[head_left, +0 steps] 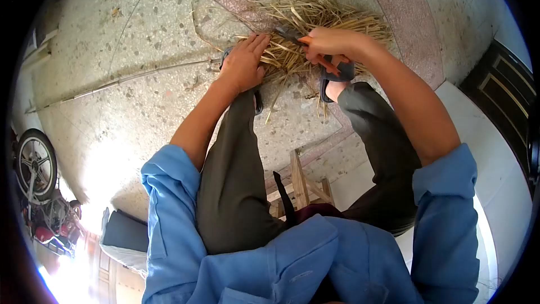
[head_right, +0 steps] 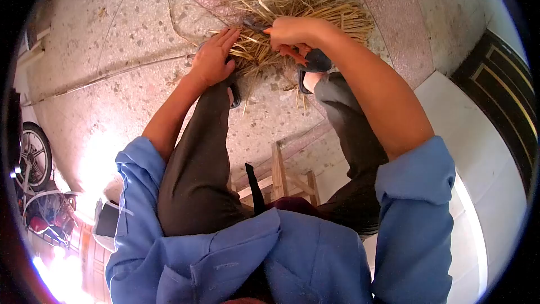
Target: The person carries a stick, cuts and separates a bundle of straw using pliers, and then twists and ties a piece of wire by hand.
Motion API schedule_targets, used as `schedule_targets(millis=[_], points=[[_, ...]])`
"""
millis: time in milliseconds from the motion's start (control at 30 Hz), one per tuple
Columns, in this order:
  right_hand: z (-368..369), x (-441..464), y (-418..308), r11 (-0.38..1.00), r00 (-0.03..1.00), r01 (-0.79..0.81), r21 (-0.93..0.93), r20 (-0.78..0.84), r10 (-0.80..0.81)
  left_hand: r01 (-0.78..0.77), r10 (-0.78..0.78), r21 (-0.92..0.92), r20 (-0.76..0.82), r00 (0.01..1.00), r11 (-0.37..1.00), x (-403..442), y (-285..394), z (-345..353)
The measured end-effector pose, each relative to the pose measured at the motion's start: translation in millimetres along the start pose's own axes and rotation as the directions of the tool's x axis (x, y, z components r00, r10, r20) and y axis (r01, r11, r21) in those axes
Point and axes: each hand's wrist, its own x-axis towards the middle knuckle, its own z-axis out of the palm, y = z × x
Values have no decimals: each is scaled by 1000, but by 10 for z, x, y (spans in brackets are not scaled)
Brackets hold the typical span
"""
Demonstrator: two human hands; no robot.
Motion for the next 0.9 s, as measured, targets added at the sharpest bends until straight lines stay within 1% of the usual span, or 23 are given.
schedule_targets(millis=[33,67,133,167,233,267,300,333,367,400,467,500,567,600,667,700,767,833,900], points=[[25,-4,-81,995,999,-19,-102,-34,16,8,-8,18,-6,1000,1000,-16,25,16],[13,64,-84,995,999,-19,-100,-29,16,11,-11,17,-2,1000,1000,-23,37,36],[-22,190,-119,921,997,-37,-389,46,60,19,-18,21,-32,999,1000,-43,53,66],[-30,204,-99,921,997,-38,-388,49,62,20,-20,18,-30,999,1000,-71,58,74],[-61,83,-197,938,996,-74,-338,18,85,43,-43,32,-5,999,999,-110,91,42],[-55,45,-219,958,995,-88,-274,24,98,44,-44,31,-4,999,999,-120,99,47],[-61,41,-212,958,995,-87,-274,26,98,55,-58,87,31,998,995,-129,107,57],[-70,35,-196,973,990,-92,-211,84,112,61,-72,145,65,995,988,-136,109,60],[-74,28,-188,984,983,-101,-147,140,121,60,-70,145,66,995,988,-139,108,55],[-61,31,-183,984,983,-102,-146,138,122,66,-76,128,75,994,990,-139,108,51],[-12,45,-156,989,988,-129,66,96,123,72,-81,109,80,993,991,-135,120,57],[-9,56,-153,990,988,-129,62,94,123,88,-101,120,100,990,989,-126,130,56],[-25,88,-139,975,981,-157,154,136,137,106,-121,134,112,986,985,-118,124,31],[-31,135,-131,975,982,-158,154,133,138,102,-115,121,105,988,987,-125,126,25],[-40,245,-83,951,945,-246,188,263,193,90,-101,103,103,990,991,-125,132,41],[-12,210,-93,949,944,-251,192,266,196,92,-100,86,94,991,992,-134,132,36],[37,160,-148,962,979,-180,205,132,155,102,-108,69,90,990,992,-165,107,43],[24,170,-113,967,982,-164,196,129,140,35,-35,39,-10,999,999,-188,77,74],[13,152,-76,976,978,-181,124,125,165,57,-56,21,-16,998,998,-192,70,80]])
